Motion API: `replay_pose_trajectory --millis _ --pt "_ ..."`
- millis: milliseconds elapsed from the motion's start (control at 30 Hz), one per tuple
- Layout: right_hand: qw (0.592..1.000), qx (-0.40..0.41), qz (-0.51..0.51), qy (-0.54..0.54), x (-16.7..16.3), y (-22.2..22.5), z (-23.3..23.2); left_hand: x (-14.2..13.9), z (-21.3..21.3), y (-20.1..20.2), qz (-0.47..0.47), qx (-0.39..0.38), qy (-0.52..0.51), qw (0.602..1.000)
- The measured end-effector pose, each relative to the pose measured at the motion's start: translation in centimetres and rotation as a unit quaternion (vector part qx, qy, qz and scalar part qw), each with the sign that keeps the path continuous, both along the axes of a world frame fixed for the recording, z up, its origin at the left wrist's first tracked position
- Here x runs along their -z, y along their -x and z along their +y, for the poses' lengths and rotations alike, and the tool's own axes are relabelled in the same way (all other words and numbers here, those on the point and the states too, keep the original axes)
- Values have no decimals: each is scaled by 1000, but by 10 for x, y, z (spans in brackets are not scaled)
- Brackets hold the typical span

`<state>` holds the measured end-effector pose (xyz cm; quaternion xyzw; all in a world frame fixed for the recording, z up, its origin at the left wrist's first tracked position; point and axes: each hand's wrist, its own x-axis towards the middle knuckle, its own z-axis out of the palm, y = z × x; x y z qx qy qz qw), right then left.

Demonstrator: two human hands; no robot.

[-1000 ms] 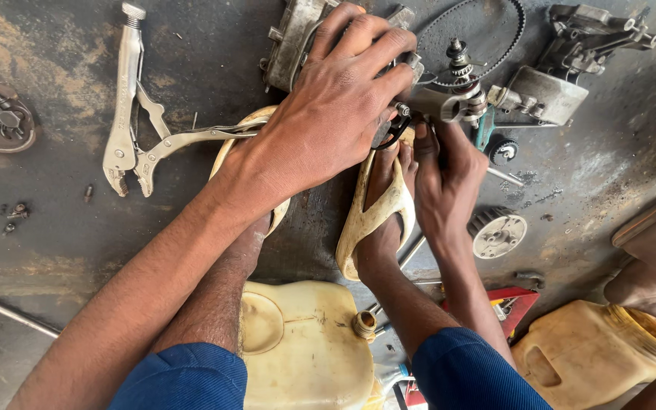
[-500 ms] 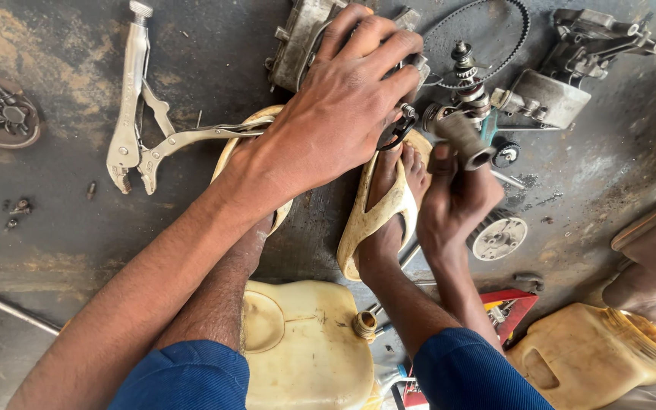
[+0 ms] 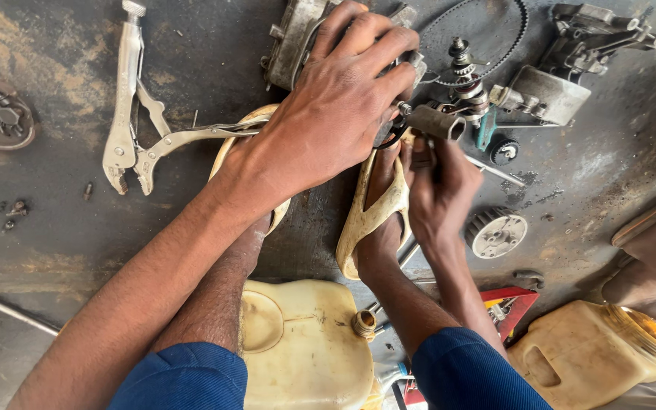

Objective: The person sits on the workshop floor assembling a small engine, fitting the crankcase and cylinder components together by hand and tightening fasteners with a socket wrench and screwdriver. They align parts, insert bolts, and manipulate the crankshaft and engine housing among other engine parts laid out on the floor.

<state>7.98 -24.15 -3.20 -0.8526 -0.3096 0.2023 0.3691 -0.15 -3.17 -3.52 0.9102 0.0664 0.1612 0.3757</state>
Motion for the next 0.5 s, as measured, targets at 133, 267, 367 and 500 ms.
replay_pose_trajectory --millis 133,267,367,500 --pt "995 73 -36 -50 1 -1 -3 0 1 1 1 -1 -5 1000" --pt "999 -13 -28 19 -1 0 -4 -1 2 2 7 8 2 1000" --pt "999 17 -48 11 -2 3 -1 -1 2 2 7 3 5 1000" --pt "1000 10 -25 -15 -3 5 4 -1 3 1 6 5 7 1000"
